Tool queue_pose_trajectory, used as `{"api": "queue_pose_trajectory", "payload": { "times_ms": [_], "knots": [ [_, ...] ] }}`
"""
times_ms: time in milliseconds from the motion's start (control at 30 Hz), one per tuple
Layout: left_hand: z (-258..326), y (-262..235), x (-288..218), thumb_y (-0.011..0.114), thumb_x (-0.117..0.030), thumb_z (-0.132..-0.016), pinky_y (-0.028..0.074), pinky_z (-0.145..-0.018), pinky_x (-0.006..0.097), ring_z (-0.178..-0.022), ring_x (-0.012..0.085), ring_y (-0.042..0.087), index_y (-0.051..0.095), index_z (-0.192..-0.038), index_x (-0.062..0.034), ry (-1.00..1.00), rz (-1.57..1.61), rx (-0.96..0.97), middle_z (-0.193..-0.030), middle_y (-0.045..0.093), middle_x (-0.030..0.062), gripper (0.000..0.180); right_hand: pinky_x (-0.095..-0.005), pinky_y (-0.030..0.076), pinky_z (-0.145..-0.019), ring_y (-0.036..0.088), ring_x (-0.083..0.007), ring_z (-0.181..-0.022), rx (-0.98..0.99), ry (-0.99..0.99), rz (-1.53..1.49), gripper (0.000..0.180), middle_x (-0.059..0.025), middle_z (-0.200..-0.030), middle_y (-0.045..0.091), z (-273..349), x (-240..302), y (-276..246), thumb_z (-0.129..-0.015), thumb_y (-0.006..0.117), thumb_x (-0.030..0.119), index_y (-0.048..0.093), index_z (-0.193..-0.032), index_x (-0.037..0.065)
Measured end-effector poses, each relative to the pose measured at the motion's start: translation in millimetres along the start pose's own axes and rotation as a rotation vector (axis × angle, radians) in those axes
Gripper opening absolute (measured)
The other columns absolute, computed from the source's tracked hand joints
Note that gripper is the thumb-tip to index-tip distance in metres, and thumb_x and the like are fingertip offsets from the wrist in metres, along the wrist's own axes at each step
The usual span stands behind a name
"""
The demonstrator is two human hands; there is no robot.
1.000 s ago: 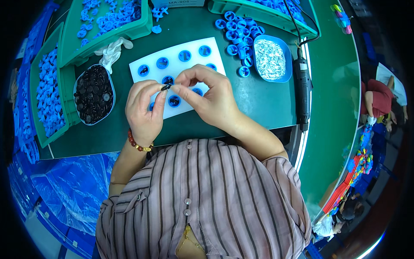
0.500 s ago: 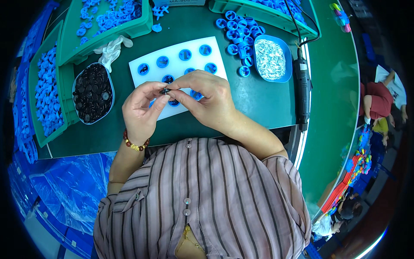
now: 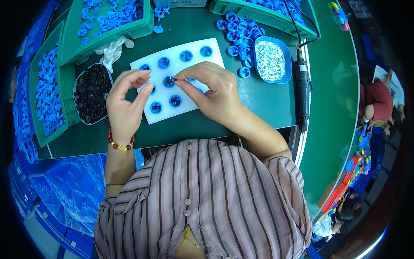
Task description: The person assembles blue plastic circular rings by manually inserting small black pins into them on a white template board.
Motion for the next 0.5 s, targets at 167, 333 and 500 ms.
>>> {"api": "queue_pose_trajectory", "payload": {
  "times_ms": [167,333,500],
  "knots": [
    [-18.0,15.6,-7.5,0.077,-0.008,-0.074,0.047,-0.083,0.039,-0.095,0.0313,0.057,0.07,-0.103,-0.0084,0.209,-0.505,0.088,-0.098,0.062,0.0093,0.029,-0.032,0.052,-0.064,0.067,-0.0234,-0.074,0.03,-0.011,0.116,0.014,-0.0079,-0.083,0.071,-10.7,-9.1,2.2,-0.073,0.078,0.001,0.07,-0.084,0.004],
    [-28.2,27.6,2.0,0.079,-0.015,-0.073,0.043,-0.08,0.04,-0.091,0.0255,0.055,0.074,-0.094,-0.0128,0.279,-0.678,0.098,-0.09,0.059,0.0038,0.021,-0.0336,0.051,-0.062,0.066,-0.0244,-0.076,0.03,-0.016,0.151,0.011,-0.0069,-0.084,0.07,-20.3,-26.8,8.0,-0.075,0.078,0.005,0.07,-0.084,0.005],
    [-27.1,25.9,-0.7,0.08,-0.018,-0.072,0.039,-0.081,0.039,-0.091,0.0237,0.055,0.075,-0.088,-0.0148,0.304,-0.693,0.004,-0.088,0.06,0.0015,0.017,-0.0374,0.049,-0.064,0.064,-0.0266,-0.074,0.092,0.035,0.233,0.009,-0.0068,-0.079,0.067,-27.7,-40.1,21.4,-0.075,0.077,0.008,0.071,-0.082,0.007]
  ]
}}
Point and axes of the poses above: each hand's wrist, its own z-axis away from the middle knuckle, its own y-axis out of the palm, x = y × z, the point moved 10 cm from there along -z, towards the middle knuckle
